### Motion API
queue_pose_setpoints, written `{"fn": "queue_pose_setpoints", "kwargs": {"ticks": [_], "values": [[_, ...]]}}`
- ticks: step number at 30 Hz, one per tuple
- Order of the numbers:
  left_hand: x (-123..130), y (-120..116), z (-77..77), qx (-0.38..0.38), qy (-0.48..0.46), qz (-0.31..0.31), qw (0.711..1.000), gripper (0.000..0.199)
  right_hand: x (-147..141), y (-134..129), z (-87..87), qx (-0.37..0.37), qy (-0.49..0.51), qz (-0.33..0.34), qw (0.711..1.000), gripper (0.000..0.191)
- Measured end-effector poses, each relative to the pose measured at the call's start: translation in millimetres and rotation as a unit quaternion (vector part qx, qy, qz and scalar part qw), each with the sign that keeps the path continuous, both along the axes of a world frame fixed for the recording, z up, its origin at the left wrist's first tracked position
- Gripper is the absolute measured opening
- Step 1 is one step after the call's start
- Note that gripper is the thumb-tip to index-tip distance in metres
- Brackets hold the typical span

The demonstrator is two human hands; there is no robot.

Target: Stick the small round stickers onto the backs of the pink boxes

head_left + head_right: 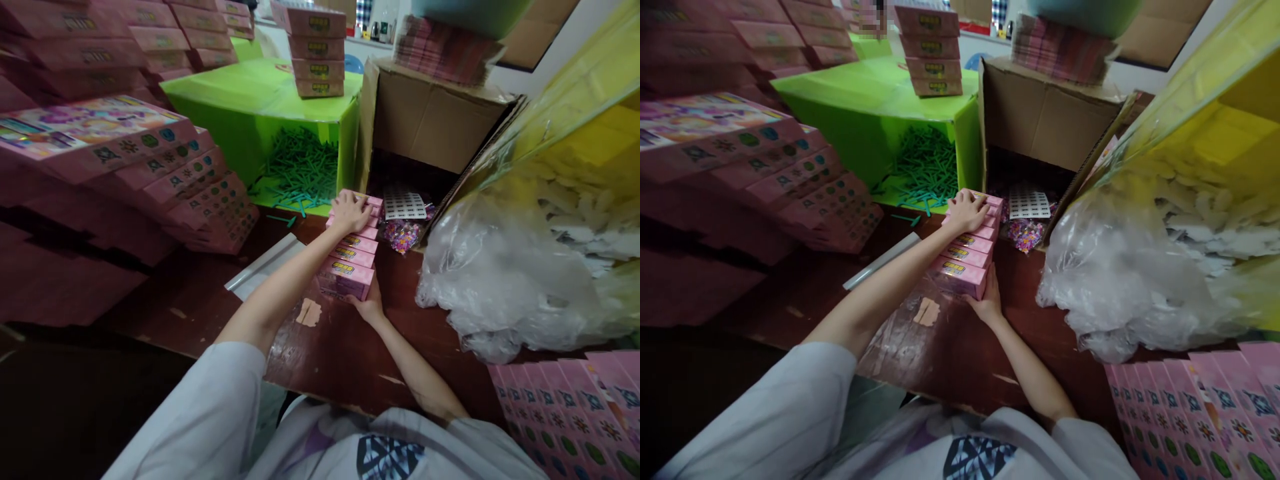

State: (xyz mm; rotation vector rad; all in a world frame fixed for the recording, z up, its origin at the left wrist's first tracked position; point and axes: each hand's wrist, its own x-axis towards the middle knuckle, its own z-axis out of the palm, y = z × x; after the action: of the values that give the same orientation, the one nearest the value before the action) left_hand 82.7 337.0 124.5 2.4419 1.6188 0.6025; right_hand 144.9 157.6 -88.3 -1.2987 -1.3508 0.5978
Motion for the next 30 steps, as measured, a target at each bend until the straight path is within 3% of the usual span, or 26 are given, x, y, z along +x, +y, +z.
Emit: {"fn": "queue_pose_setpoints", "kwargs": {"ticks": [2, 4, 6, 7, 9, 11, 13, 14, 16, 18, 20, 23, 26, 30], "values": [[-7.4, 0.6, 11.6, -0.019, -0.071, -0.021, 0.997, 0.047, -1.7, -4.5, -0.6, 0.007, -0.004, -0.002, 1.0, 0.113], [-27.1, -17.3, 25.0, -0.003, -0.205, -0.043, 0.978, 0.045, -0.9, -11.3, 2.8, 0.028, -0.01, 0.002, 1.0, 0.112], [-55.7, -62.0, 27.8, 0.049, -0.366, -0.038, 0.928, 0.043, 5.8, -12.5, 16.4, 0.085, -0.011, -0.003, 0.996, 0.109], [-70.2, -92.9, 21.1, 0.066, -0.44, -0.023, 0.895, 0.041, 12.0, -7.9, 29.0, 0.123, -0.013, -0.021, 0.992, 0.104], [-92.7, -160.4, -10.4, 0.043, -0.571, 0.043, 0.819, 0.045, 29.1, 15.8, 67.3, 0.182, -0.028, -0.088, 0.979, 0.086], [-102.1, -217.7, -56.3, -0.115, -0.643, 0.089, 0.752, 0.054, 48.6, 58.1, 118.1, 0.159, -0.07, -0.169, 0.97, 0.056], [-100.7, -251.4, -97.8, -0.316, -0.666, 0.124, 0.665, 0.054, 63.8, 110.4, 168.0, 0.07, -0.124, -0.202, 0.969, 0.046], [-98.3, -258.6, -112.1, -0.393, -0.659, 0.147, 0.625, 0.056, 67.9, 135.4, 188.2, 0.006, -0.159, -0.186, 0.97, 0.045], [-95.7, -257.2, -124.9, -0.467, -0.656, 0.184, 0.564, 0.058, 67.9, 172.4, 214.8, -0.05, -0.179, -0.135, 0.973, 0.037], [-99.4, -244.1, -120.9, -0.454, -0.677, 0.204, 0.542, 0.058, 59.7, 184.1, 224.7, -0.068, -0.192, -0.098, 0.974, 0.03], [-108.1, -229.9, -109.5, -0.412, -0.706, 0.204, 0.539, 0.059, 48.7, 172.0, 223.7, -0.047, -0.203, -0.083, 0.975, 0.027], [-117.7, -217.6, -98.0, -0.393, -0.719, 0.194, 0.539, 0.06, 35.8, 134.0, 212.8, 0.003, -0.207, -0.023, 0.978, 0.025], [-113.8, -214.7, -100.2, -0.417, -0.698, 0.213, 0.542, 0.06, 30.1, 104.3, 200.0, 0.006, -0.209, 0.082, 0.975, 0.02], [-99.3, -216.8, -108.0, -0.426, -0.689, 0.236, 0.537, 0.062, 32.9, 94.7, 189.5, 0.012, -0.214, 0.153, 0.965, 0.023]]}}
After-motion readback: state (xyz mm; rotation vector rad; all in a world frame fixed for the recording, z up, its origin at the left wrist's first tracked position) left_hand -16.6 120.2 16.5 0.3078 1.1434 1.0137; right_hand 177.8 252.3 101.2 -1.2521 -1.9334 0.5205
